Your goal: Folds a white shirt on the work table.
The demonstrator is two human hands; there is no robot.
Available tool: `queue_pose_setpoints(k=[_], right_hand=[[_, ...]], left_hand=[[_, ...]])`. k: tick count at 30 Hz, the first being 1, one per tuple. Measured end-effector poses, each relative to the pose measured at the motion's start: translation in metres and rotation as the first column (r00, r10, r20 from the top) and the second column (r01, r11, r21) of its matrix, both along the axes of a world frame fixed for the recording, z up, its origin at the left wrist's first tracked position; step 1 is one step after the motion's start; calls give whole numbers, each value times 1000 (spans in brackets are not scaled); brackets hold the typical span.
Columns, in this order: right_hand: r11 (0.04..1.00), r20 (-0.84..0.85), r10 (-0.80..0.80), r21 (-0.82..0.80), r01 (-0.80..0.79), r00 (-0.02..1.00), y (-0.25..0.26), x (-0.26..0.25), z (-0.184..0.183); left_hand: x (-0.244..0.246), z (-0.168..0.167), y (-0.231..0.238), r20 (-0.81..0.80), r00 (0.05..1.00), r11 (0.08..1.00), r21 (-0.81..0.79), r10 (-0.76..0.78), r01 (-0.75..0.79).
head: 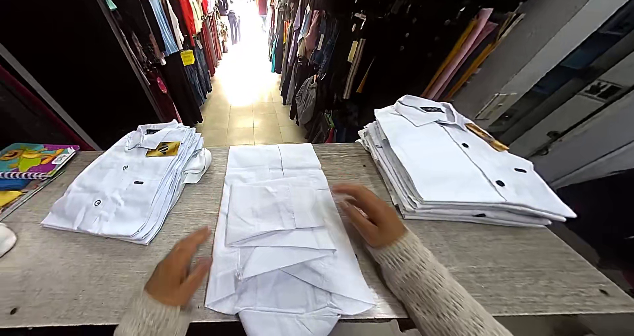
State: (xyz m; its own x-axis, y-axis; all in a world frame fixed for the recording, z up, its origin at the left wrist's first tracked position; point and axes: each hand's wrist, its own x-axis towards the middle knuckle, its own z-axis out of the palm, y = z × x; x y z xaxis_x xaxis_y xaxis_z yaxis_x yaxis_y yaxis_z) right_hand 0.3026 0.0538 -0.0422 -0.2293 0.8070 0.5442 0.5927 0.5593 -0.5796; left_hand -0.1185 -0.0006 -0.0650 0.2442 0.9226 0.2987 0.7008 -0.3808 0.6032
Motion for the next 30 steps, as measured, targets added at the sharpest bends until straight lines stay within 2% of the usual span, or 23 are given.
queue_pose_setpoints(k=[3,7,12,18,22,26,28,30], right_hand=[[996,-32,63,-56,-65,997,-66,23,-29],[990,18,94,-111,-91,995,-131,24,-22],[993,152,-35,116,18,988,-127,9,-40],[987,181,-87,148,61,980,-131,4,-44],[988,176,-74,150,48,982,-135,8,-46],[985,242,-15,172,-28,970,-140,13,-39],[975,287,-28,220,-37,957,-141,13,-41],[956,230,-18,289,-51,973,-141,10,-47]], left_hand=[[1,9,-58,87,993,993,95,-80,72],[4,-8,-71,54,989,951,286,-137,116],[16,-13,-53,-1,992,871,480,-123,109],[15,-3,-51,-170,981,820,547,-91,171],[10,-7,-60,-168,983,802,574,-79,163],[4,-13,-65,-145,980,840,508,-134,190],[5,-22,-62,-153,978,812,547,-145,206],[10,-28,-60,-96,982,771,609,-162,186]])
